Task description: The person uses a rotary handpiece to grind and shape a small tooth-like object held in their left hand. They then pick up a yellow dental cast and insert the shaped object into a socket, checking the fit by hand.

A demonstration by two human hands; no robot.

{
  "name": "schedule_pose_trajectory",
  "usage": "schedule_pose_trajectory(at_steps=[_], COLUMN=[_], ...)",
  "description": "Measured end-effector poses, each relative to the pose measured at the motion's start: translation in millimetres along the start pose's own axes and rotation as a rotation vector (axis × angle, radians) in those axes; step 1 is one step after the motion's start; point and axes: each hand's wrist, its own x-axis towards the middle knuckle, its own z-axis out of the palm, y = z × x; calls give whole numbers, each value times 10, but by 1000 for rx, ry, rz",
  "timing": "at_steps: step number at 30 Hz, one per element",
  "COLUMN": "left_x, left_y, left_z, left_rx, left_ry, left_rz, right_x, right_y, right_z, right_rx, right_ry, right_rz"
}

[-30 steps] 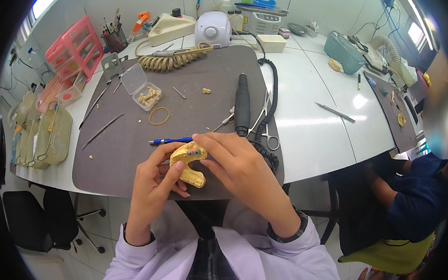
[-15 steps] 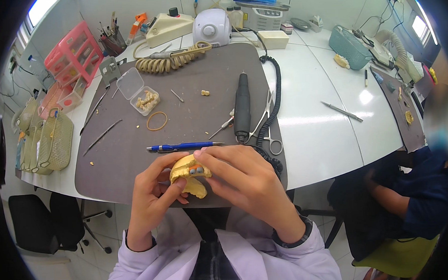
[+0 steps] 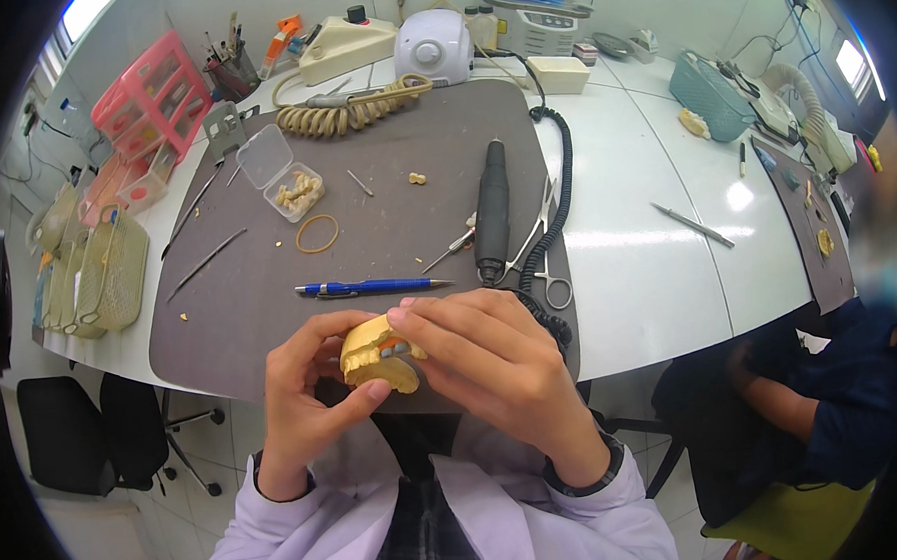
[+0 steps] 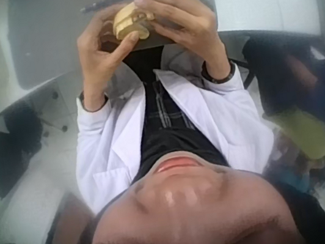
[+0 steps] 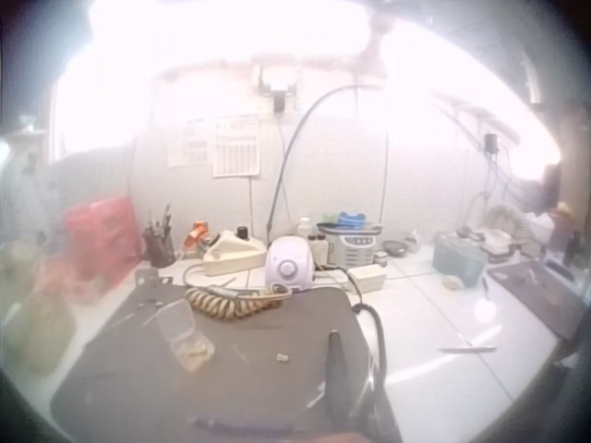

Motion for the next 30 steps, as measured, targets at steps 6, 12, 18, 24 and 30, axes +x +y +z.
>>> schedule_pose_trajectory(at_steps=[6,12,18,24,30], left_x=[-49,-56,-58,-20,25], left_y=[-53,-47,-27,13,54], left_z=[40,37,14,-4,-8], left_rx=[252,195,184,104,48], left_ry=[75,75,44,-8,-50], left_rz=[161,144,106,-81,-132], right_x=[5,-39,-30,-10,-47], right_y=[-36,-69,-94,-94,-43], right_z=[-13,-3,-1,19,27], right_rx=[20,119,181,244,232], right_ry=[-17,-18,-43,-81,-98], right_rz=[-23,116,159,227,196])
